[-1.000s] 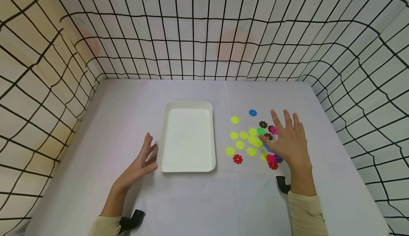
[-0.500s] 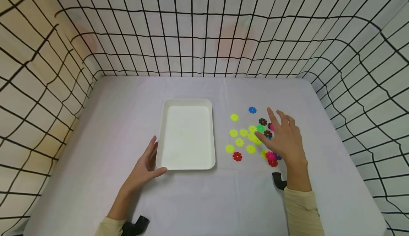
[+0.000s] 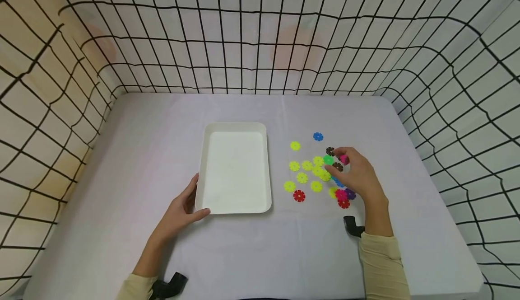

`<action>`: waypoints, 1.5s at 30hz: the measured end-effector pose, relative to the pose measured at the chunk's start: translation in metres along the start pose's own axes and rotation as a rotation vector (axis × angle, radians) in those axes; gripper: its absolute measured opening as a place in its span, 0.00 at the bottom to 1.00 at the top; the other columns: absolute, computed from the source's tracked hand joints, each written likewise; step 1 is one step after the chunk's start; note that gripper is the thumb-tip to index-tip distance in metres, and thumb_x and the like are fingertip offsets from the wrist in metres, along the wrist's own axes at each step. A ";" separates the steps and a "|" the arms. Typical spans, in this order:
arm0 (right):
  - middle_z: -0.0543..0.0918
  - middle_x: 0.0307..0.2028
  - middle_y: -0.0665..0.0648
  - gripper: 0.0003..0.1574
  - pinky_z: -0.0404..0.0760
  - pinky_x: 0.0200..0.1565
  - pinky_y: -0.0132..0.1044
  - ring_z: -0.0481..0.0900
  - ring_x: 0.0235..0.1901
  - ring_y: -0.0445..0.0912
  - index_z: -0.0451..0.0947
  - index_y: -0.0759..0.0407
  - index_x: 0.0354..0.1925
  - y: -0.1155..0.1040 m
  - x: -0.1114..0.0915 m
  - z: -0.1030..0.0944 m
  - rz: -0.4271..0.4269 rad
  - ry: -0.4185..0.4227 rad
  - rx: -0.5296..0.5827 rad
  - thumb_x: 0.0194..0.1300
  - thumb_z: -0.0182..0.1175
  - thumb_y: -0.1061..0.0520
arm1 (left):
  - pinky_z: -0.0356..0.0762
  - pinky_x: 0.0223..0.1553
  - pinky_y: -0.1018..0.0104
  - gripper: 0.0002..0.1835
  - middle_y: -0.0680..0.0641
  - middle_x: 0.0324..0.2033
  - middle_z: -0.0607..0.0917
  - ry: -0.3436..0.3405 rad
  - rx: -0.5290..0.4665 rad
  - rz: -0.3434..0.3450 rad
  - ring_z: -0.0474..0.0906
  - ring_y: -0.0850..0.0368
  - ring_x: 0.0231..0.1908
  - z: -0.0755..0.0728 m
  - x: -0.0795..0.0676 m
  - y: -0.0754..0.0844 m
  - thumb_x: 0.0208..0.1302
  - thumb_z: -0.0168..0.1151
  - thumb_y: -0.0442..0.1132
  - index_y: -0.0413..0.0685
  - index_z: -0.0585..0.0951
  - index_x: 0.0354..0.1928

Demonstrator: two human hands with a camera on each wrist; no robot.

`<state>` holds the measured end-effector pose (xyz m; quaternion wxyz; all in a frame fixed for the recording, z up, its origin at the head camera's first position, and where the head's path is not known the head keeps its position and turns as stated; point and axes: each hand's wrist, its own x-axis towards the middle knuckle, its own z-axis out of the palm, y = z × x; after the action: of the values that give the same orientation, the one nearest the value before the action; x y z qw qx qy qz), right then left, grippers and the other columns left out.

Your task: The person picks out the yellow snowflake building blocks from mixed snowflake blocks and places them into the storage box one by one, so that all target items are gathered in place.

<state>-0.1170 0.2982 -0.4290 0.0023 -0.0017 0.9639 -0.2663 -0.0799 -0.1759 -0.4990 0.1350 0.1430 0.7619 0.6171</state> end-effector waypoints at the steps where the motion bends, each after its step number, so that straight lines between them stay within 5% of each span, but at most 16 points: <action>1: 0.76 0.50 0.64 0.37 0.77 0.46 0.51 0.72 0.49 0.58 0.69 0.59 0.61 0.002 0.001 0.001 -0.008 -0.010 0.021 0.61 0.66 0.44 | 0.60 0.60 0.88 0.55 0.39 0.76 0.50 0.001 0.001 0.003 0.51 0.37 0.74 0.000 0.000 0.000 0.57 0.71 0.36 0.53 0.44 0.78; 8: 0.81 0.42 0.61 0.27 0.72 0.37 0.33 0.71 0.39 0.51 0.76 0.62 0.54 0.019 0.009 0.011 -0.017 -0.135 0.120 0.59 0.69 0.52 | 0.60 0.59 0.88 0.55 0.38 0.76 0.49 -0.008 -0.016 0.002 0.50 0.37 0.74 -0.001 0.001 -0.003 0.57 0.71 0.34 0.54 0.43 0.78; 19: 0.76 0.37 0.58 0.30 0.74 0.38 0.36 0.70 0.39 0.50 0.79 0.60 0.53 0.040 0.014 0.027 0.029 -0.228 0.104 0.55 0.72 0.50 | 0.59 0.60 0.88 0.56 0.40 0.77 0.47 -0.017 -0.013 -0.004 0.49 0.38 0.74 0.000 0.000 -0.002 0.57 0.71 0.35 0.52 0.43 0.78; 28: 0.80 0.47 0.61 0.28 0.79 0.47 0.43 0.74 0.44 0.53 0.80 0.61 0.52 0.042 0.015 0.032 0.015 -0.220 0.072 0.55 0.72 0.51 | 0.58 0.60 0.89 0.56 0.40 0.77 0.45 -0.021 0.019 0.001 0.48 0.37 0.74 0.000 0.001 -0.001 0.58 0.71 0.35 0.53 0.42 0.78; 45: 0.85 0.39 0.60 0.24 0.81 0.44 0.47 0.76 0.38 0.51 0.83 0.63 0.44 0.032 0.015 0.034 0.028 -0.138 -0.064 0.53 0.71 0.48 | 0.55 0.58 0.91 0.56 0.41 0.77 0.46 0.000 0.113 -0.025 0.50 0.37 0.74 0.000 0.001 0.003 0.57 0.72 0.40 0.55 0.43 0.78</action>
<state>-0.1320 0.3084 -0.4745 0.0724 -0.0065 0.9693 -0.2348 -0.0801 -0.1748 -0.4959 0.1341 0.1409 0.7973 0.5714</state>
